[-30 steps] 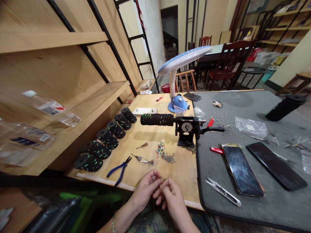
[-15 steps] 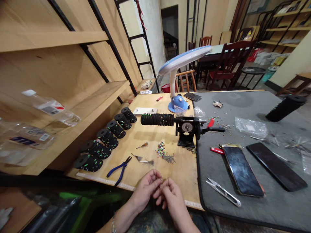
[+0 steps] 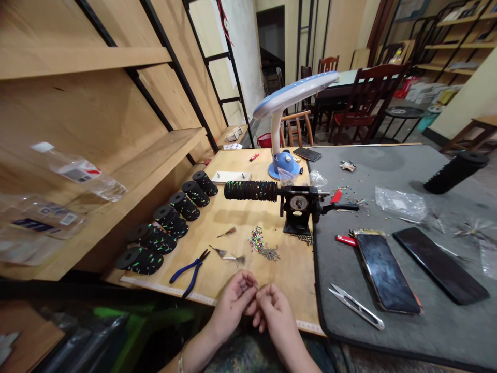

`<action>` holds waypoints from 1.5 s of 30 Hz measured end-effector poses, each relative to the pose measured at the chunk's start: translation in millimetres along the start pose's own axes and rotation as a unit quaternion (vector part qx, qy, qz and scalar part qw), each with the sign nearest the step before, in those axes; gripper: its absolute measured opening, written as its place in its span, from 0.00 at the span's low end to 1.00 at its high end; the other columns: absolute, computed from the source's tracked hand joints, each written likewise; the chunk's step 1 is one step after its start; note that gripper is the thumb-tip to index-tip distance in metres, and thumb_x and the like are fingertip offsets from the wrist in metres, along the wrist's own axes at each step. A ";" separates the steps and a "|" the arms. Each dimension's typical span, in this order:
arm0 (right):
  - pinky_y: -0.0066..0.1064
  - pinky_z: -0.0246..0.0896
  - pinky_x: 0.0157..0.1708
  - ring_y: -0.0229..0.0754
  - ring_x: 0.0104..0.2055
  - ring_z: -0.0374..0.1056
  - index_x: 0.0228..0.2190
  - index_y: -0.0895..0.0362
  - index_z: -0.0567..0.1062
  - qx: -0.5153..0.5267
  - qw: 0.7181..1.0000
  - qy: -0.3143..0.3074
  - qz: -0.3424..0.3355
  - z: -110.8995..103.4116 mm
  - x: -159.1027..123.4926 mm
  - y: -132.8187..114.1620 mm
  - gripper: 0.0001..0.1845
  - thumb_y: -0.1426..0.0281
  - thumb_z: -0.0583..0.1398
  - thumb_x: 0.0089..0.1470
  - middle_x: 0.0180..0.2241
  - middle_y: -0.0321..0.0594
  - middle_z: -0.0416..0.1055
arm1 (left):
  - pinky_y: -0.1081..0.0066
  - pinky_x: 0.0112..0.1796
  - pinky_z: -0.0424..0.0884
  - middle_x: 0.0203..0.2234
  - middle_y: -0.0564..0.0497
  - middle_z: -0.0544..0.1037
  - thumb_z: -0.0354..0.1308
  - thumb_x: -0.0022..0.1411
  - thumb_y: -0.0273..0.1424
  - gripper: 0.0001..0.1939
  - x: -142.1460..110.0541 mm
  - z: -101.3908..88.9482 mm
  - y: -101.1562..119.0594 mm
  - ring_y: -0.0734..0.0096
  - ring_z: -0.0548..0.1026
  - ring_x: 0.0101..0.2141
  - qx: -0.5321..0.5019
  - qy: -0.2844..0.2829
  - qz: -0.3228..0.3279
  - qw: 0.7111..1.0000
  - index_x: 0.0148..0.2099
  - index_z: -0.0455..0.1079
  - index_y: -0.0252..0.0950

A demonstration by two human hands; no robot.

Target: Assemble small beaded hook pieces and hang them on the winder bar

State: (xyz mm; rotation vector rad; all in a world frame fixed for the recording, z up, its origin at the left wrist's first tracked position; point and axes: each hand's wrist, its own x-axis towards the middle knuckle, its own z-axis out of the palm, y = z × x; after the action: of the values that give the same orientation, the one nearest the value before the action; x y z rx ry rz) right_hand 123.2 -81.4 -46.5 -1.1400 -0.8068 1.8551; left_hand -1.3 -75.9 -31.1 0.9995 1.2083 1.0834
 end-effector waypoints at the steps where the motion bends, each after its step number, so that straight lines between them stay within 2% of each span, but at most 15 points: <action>1: 0.21 0.48 0.12 0.31 0.12 0.59 0.23 0.55 0.64 -0.005 1.000 0.001 -0.007 -0.6 0.9 0.8 0.27 0.45 0.64 0.42 0.16 0.32 0.70 | 0.70 0.37 0.67 0.29 0.51 0.73 0.60 0.58 0.33 0.07 -1.4 -0.2 -0.6 0.67 0.72 0.33 0.023 0.002 0.017 1.000 0.37 0.67 0.36; 5: 0.22 0.48 0.13 0.30 0.12 0.56 0.24 0.54 0.64 -0.029 0.999 0.010 -0.033 -3.0 2.2 1.6 0.28 0.43 0.63 0.42 0.15 0.30 0.68 | 0.67 0.39 0.67 0.32 0.47 0.75 0.55 0.62 0.31 0.05 -7.8 -2.0 -2.4 0.63 0.74 0.35 0.125 0.011 0.063 0.990 0.41 0.68 0.38; 8: 0.23 0.49 0.15 0.31 0.13 0.57 0.25 0.54 0.65 -0.049 0.997 0.016 -0.051 -3.7 1.5 0.1 0.27 0.43 0.62 0.43 0.16 0.30 0.68 | 0.64 0.41 0.67 0.33 0.45 0.78 0.56 0.61 0.29 0.07 -11.1 -4.6 -1.4 0.59 0.75 0.37 0.177 0.022 0.082 0.981 0.42 0.71 0.39; 15: 0.24 0.50 0.16 0.32 0.15 0.57 0.26 0.54 0.64 -0.089 0.993 -0.003 -0.078 -4.7 -0.7 -4.4 0.25 0.45 0.60 0.48 0.16 0.29 0.66 | 0.63 0.43 0.66 0.34 0.45 0.79 0.57 0.60 0.29 0.10 -14.0 -7.4 4.2 0.58 0.75 0.38 0.196 0.014 0.103 0.975 0.46 0.71 0.39; 19: 0.24 0.48 0.16 0.32 0.15 0.55 0.26 0.53 0.63 -0.103 0.990 0.003 -0.091 -5.8 -2.3 -7.1 0.25 0.44 0.59 0.49 0.15 0.27 0.63 | 0.67 0.40 0.68 0.34 0.45 0.78 0.58 0.60 0.33 0.13 -12.2 -3.9 8.1 0.62 0.75 0.36 0.088 -0.018 0.040 0.995 0.47 0.68 0.37; 21: 0.25 0.49 0.16 0.33 0.15 0.55 0.26 0.53 0.64 -0.131 0.986 0.006 -0.105 -5.1 -3.4 -8.7 0.25 0.44 0.58 0.50 0.15 0.27 0.62 | 0.69 0.37 0.68 0.32 0.47 0.77 0.61 0.58 0.37 0.12 -9.6 -2.7 10.5 0.64 0.74 0.34 0.034 -0.030 0.003 0.999 0.40 0.70 0.35; 23: 0.26 0.51 0.18 0.35 0.17 0.57 0.25 0.53 0.64 -0.174 0.977 0.003 -0.125 -4.2 -4.2 -10.4 0.25 0.44 0.57 0.51 0.16 0.29 0.62 | 0.71 0.33 0.67 0.27 0.49 0.75 0.62 0.57 0.40 0.13 -6.6 -3.0 13.3 0.67 0.72 0.30 0.025 -0.037 -0.015 0.999 0.33 0.69 0.34; 25: 0.27 0.53 0.20 0.36 0.19 0.59 0.24 0.53 0.64 -0.222 0.963 -0.002 -0.151 -4.4 -3.9 -12.0 0.24 0.45 0.55 0.53 0.17 0.31 0.63 | 0.73 0.30 0.64 0.23 0.52 0.71 0.61 0.57 0.42 0.15 -3.3 -4.3 16.5 0.70 0.69 0.27 0.045 -0.033 -0.002 0.998 0.29 0.68 0.34; 29: 0.29 0.55 0.24 0.39 0.21 0.62 0.25 0.53 0.65 -0.310 0.928 -0.020 -0.204 -8.6 0.7 -15.1 0.21 0.50 0.53 0.57 0.19 0.34 0.66 | 0.75 0.28 0.62 0.24 0.53 0.70 0.59 0.59 0.44 0.17 3.2 -7.6 24.0 0.73 0.68 0.27 0.023 -0.021 0.040 0.999 0.30 0.67 0.34; 32: 0.29 0.56 0.26 0.40 0.23 0.64 0.26 0.53 0.67 -0.362 0.905 -0.048 -0.218 -10.6 3.4 -18.4 0.17 0.54 0.54 0.58 0.21 0.36 0.70 | 0.78 0.20 0.55 0.21 0.56 0.69 0.58 0.58 0.48 0.20 7.0 -8.2 29.4 0.79 0.63 0.19 -0.054 -0.037 -0.007 0.998 0.30 0.61 0.36; 35: 0.29 0.56 0.26 0.42 0.25 0.66 0.26 0.52 0.69 -0.408 0.882 -0.051 -0.232 -10.6 3.7 -21.9 0.15 0.56 0.56 0.57 0.23 0.38 0.72 | 0.79 0.17 0.48 0.17 0.59 0.65 0.62 0.53 0.50 0.23 8.8 -7.7 35.8 0.83 0.58 0.16 -0.102 -0.047 -0.044 0.993 0.29 0.57 0.37; 38: 0.30 0.57 0.26 0.43 0.26 0.66 0.26 0.52 0.70 -0.442 0.858 -0.035 -0.258 -14.9 3.2 -25.8 0.12 0.60 0.56 0.57 0.24 0.39 0.73 | 0.80 0.16 0.41 0.16 0.61 0.63 0.67 0.48 0.49 0.26 8.5 -9.6 47.2 0.86 0.54 0.15 -0.189 -0.060 -0.083 0.977 0.29 0.56 0.37; 40: 0.31 0.59 0.28 0.44 0.28 0.68 0.27 0.51 0.72 -0.447 0.847 -0.030 -0.286 -22.6 3.2 -28.9 0.10 0.63 0.56 0.58 0.26 0.40 0.73 | 0.81 0.17 0.40 0.16 0.61 0.61 0.70 0.46 0.45 0.26 6.6 -13.8 58.6 0.87 0.54 0.15 -0.260 -0.069 -0.097 0.958 0.29 0.56 0.37; 45: 0.33 0.64 0.35 0.46 0.35 0.70 0.33 0.52 0.73 -0.474 0.806 0.000 -0.355 -50.5 5.6 -33.3 0.09 0.68 0.53 0.60 0.31 0.43 0.73 | 0.82 0.16 0.40 0.17 0.61 0.58 0.71 0.48 0.35 0.21 -2.4 -29.9 89.8 0.87 0.53 0.15 -0.349 -0.075 -0.079 0.931 0.30 0.59 0.36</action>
State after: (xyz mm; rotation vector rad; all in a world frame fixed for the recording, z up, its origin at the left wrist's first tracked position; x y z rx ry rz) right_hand 177.7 -55.1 -41.0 -1.1261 -1.9636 0.7651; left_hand -39.6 -59.3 53.8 0.4120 0.6732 1.1596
